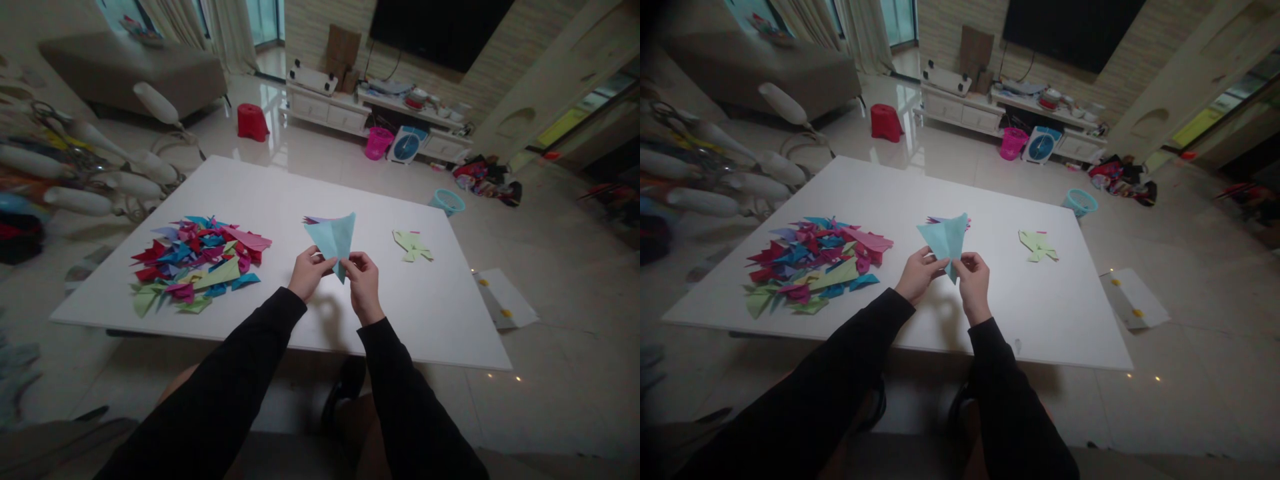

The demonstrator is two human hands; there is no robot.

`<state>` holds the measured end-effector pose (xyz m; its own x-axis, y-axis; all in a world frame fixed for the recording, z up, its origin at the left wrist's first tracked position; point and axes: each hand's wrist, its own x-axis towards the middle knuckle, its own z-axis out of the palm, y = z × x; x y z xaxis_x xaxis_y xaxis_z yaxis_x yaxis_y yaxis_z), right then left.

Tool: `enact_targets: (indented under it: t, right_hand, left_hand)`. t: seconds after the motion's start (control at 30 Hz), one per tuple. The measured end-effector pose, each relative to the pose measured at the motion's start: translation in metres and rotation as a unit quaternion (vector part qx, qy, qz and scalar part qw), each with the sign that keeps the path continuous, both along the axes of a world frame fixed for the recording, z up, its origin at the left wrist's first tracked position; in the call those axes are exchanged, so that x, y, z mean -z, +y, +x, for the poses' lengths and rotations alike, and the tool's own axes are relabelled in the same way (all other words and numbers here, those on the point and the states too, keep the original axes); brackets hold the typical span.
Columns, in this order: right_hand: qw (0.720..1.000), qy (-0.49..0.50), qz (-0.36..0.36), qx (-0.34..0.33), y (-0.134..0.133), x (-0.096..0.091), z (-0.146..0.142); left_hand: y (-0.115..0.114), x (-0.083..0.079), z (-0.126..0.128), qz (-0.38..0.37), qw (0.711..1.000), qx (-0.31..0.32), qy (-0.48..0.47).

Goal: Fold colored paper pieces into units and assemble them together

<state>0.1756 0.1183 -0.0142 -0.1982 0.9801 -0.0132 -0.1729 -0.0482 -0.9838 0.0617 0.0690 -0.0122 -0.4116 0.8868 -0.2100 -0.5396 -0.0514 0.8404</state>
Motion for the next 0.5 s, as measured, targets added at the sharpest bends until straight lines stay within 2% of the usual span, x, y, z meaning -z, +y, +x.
enact_targets:
  t: [0.27,0.5]
  right_hand:
    - [0.999,-0.033,0.008,0.002,-0.002,-0.003,0.0]
    - [0.995,-0.063,0.03,-0.064,-0.009,-0.007,0.002]
  left_hand:
    - [-0.001,0.003,0.0,-0.027,0.998,-0.028,0.046]
    - [-0.004,0.0,-0.002,-0.023,0.999,-0.029,0.015]
